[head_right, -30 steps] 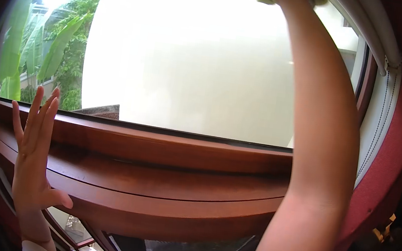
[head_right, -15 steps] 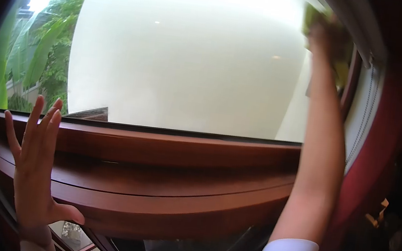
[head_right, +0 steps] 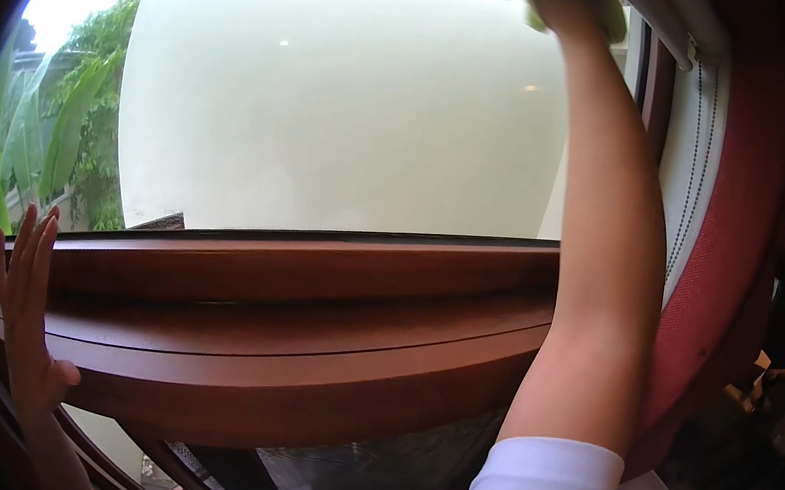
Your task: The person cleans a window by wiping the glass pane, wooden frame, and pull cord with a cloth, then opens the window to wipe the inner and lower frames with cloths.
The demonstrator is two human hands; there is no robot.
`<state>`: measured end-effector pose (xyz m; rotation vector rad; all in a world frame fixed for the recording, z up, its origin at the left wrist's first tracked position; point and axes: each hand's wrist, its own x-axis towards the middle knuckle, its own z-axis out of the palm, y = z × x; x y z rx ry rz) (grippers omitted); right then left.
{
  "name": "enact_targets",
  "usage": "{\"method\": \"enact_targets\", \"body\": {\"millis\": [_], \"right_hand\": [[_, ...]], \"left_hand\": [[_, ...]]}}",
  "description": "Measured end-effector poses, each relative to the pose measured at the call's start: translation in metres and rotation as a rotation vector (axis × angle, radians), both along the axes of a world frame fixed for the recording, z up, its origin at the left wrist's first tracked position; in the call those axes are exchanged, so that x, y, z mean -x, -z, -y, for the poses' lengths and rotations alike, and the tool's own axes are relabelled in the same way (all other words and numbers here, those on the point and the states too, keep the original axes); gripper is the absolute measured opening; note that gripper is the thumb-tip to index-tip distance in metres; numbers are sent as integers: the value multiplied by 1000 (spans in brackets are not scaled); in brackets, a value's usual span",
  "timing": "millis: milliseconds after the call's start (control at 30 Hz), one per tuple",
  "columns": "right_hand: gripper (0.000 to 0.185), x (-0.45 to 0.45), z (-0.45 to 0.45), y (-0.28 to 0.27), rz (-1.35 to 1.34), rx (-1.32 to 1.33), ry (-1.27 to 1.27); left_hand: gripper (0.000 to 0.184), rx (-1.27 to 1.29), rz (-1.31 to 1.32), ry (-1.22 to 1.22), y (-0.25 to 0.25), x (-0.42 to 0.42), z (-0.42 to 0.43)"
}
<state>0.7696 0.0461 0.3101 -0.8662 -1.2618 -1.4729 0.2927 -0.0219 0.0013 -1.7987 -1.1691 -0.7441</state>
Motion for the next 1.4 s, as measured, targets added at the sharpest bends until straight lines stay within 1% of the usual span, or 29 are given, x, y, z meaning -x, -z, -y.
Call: {"method": "enact_targets", "body": {"millis": [100, 133, 200, 233, 267, 300, 367, 400, 433, 467, 500, 533, 600, 633, 667, 700, 767, 800, 867, 933, 967, 1000, 1067, 1100, 1200, 1267, 1333, 1367, 1400], "right_hand": [[46, -121, 15, -2, -404, 6, 50], [44, -146, 18, 4, -435, -17, 89], [43, -162, 18, 21, -185, -209, 281], [45, -157, 25, 44, -236, -156, 301], [47, -148, 39, 64, -161, -98, 266], [50, -154, 39, 77, -146, -32, 230], [56, -153, 58, 111, -73, -5, 229], [59, -137, 76, 131, -21, -46, 264], [64, -124, 85, 146, 24, -94, 234], [66, -135, 85, 159, 31, -91, 272], [67, -141, 89, 173, -87, 2, 288], [69, -142, 80, 185, -207, 93, 301], [69, -143, 86, 188, -261, 198, 209], [68, -136, 89, 190, -399, 232, 275], [68, -129, 87, 189, -381, 221, 271], [68, -123, 83, 184, -359, 210, 267], [65, -102, 81, 181, -337, 229, 205], [62, -69, 87, 183, -270, 185, 195], [63, -23, 92, 185, -16, 152, 156], [63, 30, 96, 190, 152, 183, 91], [63, 52, 96, 193, 203, 248, 57], [63, 67, 96, 195, 252, 313, 24], [62, 79, 91, 192, 355, 309, -5], [65, 70, 89, 185, 368, 328, 81], [66, 21, 78, 162, 357, 254, 140], [65, -46, 65, 150, 215, 201, 4], [62, -114, 63, 145, -19, 177, -144], [61, -150, 68, 145, -7, 138, -11], [60, -166, 74, 149, -63, 150, -39]], "left_hand": [[110, 20, 28, 20, -1, -5, 9], [111, 13, 34, 30, -1, -6, 11], [112, -7, 44, 55, -1, -8, 13], [111, -17, 46, 68, -2, -9, 16], [111, -20, 45, 81, -1, -8, 21], [105, -98, 61, 145, 0, -3, 19], [93, -254, 102, 284, 19, 3, 26], [76, -182, 97, 548, 37, -3, 39], [60, -108, 86, 818, 69, -10, 47], [46, -27, 71, 1092, 108, -18, 54], [37, 60, 54, 1367, 146, -27, 60], [42, 376, 166, 1312, 187, -33, 49], [19, 573, 371, 1135, 295, -33, 50], [19, 717, 459, 1015, 328, -32, 52], [19, 876, 540, 897, 341, -34, 48], [19, 1068, 593, 787, 344, -35, 44], [19, 1315, 629, 646, 335, -36, 40], [19, 1369, 627, 617, 331, -35, 38], [19, 1451, 623, 566, 325, -31, 42], [20, 1500, 627, 528, 322, -27, 43], [21, 1521, 631, 509, 321, -25, 43], [21, 1539, 629, 490, 319, -23, 44], [22, 1571, 631, 454, 318, -19, 44], [23, 1587, 630, 434, 318, -17, 44], [25, 1626, 635, 386, 317, -11, 48], [26, 1656, 631, 355, 319, -8, 51], [28, 1684, 627, 329, 318, -4, 55], [29, 1697, 623, 317, 318, -3, 60], [30, 1707, 608, 313, 318, -1, 64]]}}
